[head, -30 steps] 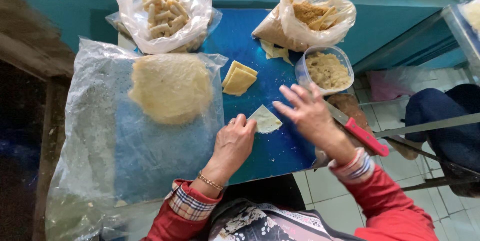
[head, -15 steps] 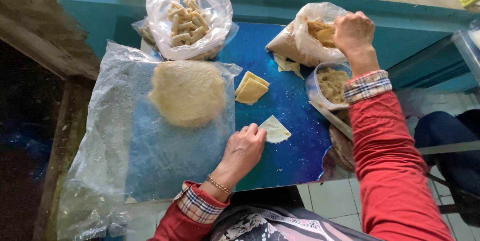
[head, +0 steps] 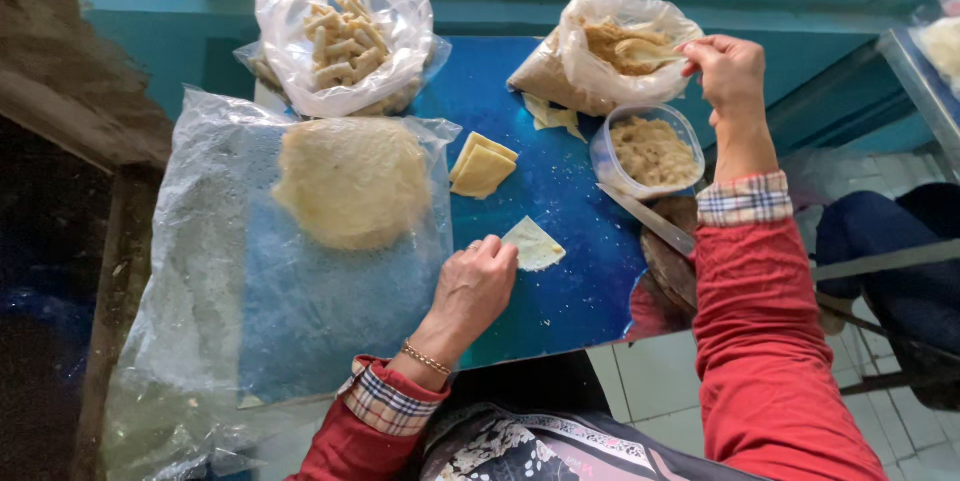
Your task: The person sits at a small blue table and folds thin square pastry wrappers around a pinch of filling taken from a plastic container, pressing each wrapper closed by hand. The folded pieces are placed into a plastic bag of finished pastries, and the person repeats the wrapping cycle.
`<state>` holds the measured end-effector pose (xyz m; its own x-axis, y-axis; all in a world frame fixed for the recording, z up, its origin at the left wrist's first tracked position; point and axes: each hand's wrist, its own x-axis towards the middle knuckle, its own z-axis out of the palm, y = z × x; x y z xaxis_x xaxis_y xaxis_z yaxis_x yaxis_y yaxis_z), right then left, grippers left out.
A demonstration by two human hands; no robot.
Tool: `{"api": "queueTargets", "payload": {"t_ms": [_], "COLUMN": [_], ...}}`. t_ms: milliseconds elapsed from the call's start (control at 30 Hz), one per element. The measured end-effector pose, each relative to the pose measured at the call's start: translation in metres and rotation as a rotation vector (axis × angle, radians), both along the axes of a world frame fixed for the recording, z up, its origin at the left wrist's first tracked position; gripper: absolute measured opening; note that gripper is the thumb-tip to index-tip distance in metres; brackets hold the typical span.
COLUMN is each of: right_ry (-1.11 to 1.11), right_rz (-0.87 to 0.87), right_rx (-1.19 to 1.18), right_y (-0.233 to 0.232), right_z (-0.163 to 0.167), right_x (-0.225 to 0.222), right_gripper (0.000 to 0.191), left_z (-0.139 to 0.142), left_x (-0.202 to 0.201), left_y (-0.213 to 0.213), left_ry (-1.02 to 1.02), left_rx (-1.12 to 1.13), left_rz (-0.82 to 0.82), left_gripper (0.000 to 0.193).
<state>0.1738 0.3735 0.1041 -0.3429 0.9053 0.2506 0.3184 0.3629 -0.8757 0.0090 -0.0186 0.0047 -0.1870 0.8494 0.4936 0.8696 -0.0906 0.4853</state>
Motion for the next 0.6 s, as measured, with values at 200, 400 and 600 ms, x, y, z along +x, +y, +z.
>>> {"api": "queueTargets", "payload": {"t_ms": [200, 400, 600], "right_ry": [0.068, -0.139, -0.375], "right_rz": [0.209, 0.352, 0.345], "right_rx": [-0.251, -0.174, 0.241], "right_y": [-0.101, -0.191, -0.245], "right_z": [-0.025, -0.052, -0.044], "right_x": [0.028, 0.021, 0.023], "right_gripper": [0.014, 0.015, 0.012], "left_z": [0.004, 0.008, 0.007], "left_x": [0.001, 0.001, 0.007], "left_y": [0.000, 0.000, 0.000], "left_ry": [-0.142, -0.238, -0.134], "left_rx": [0.055, 0.061, 0.002], "left_rz": [0.075, 0.053, -0.032], "left_gripper": [0.006, 0.014, 0.023]}}
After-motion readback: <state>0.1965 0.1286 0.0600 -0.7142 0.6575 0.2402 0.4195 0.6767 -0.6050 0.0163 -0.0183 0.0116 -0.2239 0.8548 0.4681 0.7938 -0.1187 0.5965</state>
